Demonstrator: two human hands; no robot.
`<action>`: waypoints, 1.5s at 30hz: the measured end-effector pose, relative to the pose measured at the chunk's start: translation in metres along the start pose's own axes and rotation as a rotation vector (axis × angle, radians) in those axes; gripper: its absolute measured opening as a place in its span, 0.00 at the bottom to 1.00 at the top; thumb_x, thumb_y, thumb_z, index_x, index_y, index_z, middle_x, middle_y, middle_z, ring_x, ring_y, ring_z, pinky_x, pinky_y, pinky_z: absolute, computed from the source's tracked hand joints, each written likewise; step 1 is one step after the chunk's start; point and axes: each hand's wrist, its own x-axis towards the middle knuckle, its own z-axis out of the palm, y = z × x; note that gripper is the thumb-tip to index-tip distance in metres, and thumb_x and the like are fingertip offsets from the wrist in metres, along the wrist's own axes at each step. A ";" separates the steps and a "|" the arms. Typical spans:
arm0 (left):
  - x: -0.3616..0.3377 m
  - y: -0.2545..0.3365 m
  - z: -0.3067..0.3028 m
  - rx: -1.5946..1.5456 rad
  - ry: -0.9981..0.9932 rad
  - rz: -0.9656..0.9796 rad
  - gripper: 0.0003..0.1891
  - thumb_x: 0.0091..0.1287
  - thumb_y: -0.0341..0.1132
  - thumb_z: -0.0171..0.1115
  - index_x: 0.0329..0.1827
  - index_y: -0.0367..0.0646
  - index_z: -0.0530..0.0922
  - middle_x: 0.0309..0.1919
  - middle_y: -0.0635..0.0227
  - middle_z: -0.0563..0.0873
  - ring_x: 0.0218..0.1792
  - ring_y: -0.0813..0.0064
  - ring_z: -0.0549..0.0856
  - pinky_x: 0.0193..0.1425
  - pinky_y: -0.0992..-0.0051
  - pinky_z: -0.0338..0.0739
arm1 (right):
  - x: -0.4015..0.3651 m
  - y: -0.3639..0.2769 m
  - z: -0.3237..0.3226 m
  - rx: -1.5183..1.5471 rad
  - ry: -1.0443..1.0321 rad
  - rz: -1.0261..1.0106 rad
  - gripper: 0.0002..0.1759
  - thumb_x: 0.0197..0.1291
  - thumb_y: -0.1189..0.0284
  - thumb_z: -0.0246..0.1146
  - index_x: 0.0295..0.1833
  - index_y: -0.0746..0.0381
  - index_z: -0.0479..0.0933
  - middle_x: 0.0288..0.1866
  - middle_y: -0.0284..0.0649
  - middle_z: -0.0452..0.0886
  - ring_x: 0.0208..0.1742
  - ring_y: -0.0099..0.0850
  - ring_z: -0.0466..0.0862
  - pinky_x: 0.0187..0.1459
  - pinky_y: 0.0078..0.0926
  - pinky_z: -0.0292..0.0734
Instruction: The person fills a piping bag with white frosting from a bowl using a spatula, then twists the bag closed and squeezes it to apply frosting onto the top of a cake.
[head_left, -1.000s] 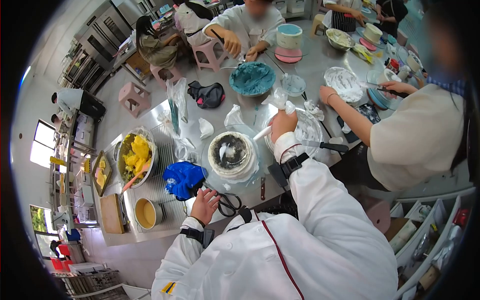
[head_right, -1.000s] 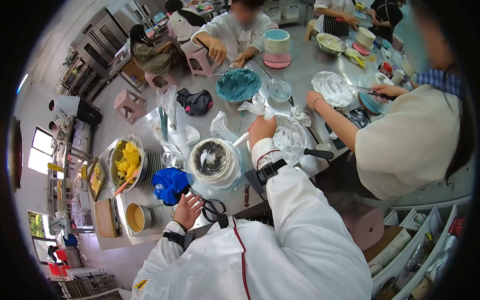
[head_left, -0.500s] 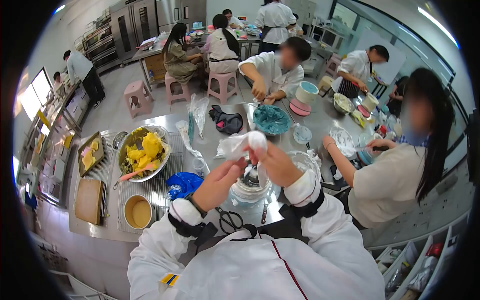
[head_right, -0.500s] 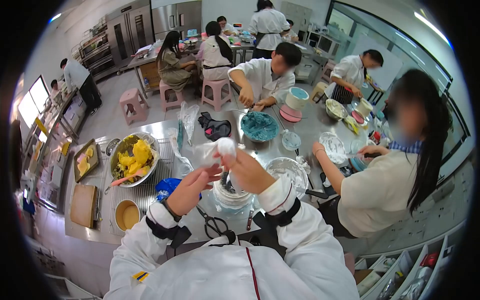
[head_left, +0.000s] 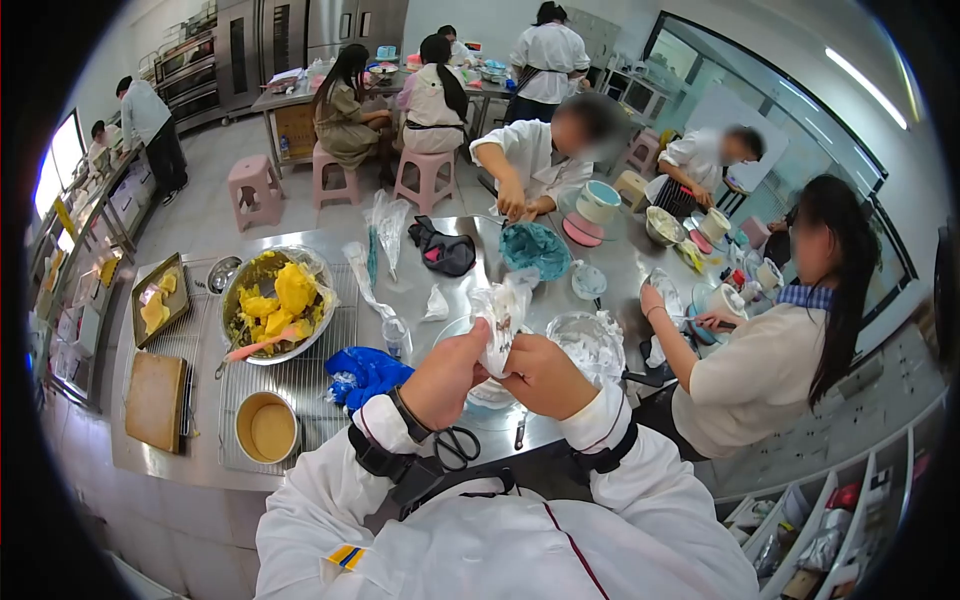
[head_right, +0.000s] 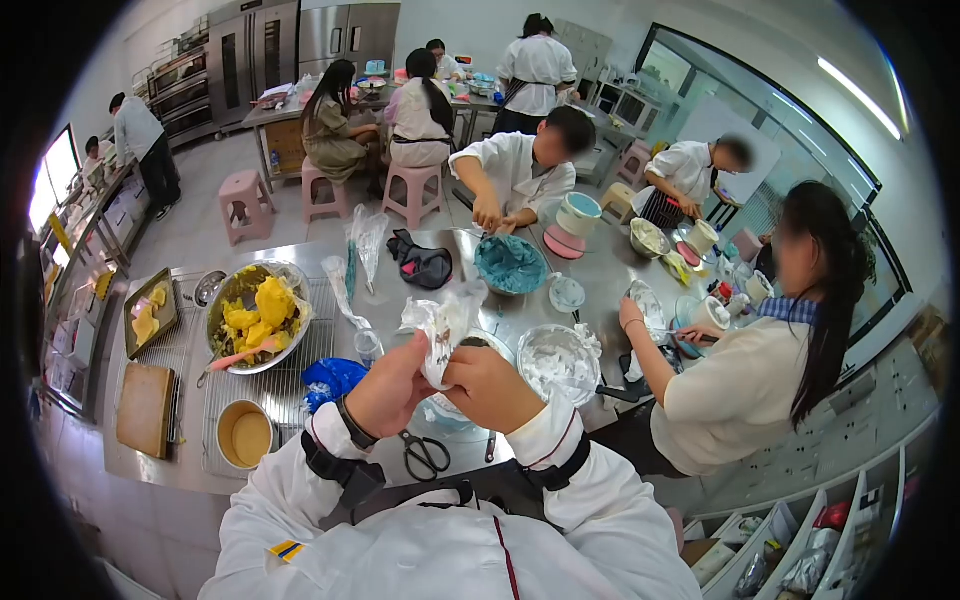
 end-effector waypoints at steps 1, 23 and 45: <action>-0.001 -0.004 0.002 0.024 0.042 0.014 0.24 0.78 0.52 0.44 0.46 0.39 0.78 0.37 0.73 0.81 0.38 0.82 0.76 0.49 0.76 0.70 | -0.003 -0.001 -0.003 -0.063 -0.035 0.001 0.09 0.46 0.79 0.66 0.36 0.65 0.80 0.35 0.44 0.81 0.37 0.46 0.81 0.39 0.39 0.76; 0.034 -0.090 0.183 0.517 0.156 0.720 0.10 0.67 0.25 0.63 0.51 0.38 0.80 0.45 0.69 0.85 0.42 0.80 0.83 0.45 0.79 0.78 | -0.116 0.022 -0.198 1.390 0.290 0.423 0.05 0.69 0.69 0.59 0.44 0.59 0.75 0.36 0.33 0.81 0.34 0.25 0.83 0.38 0.26 0.80; 0.012 -0.065 0.151 0.296 0.247 0.587 0.06 0.65 0.28 0.65 0.42 0.39 0.78 0.32 0.71 0.84 0.29 0.83 0.83 0.34 0.82 0.77 | -0.119 0.013 -0.226 0.378 -0.143 0.318 0.15 0.67 0.66 0.62 0.50 0.65 0.81 0.40 0.35 0.83 0.42 0.21 0.81 0.43 0.21 0.74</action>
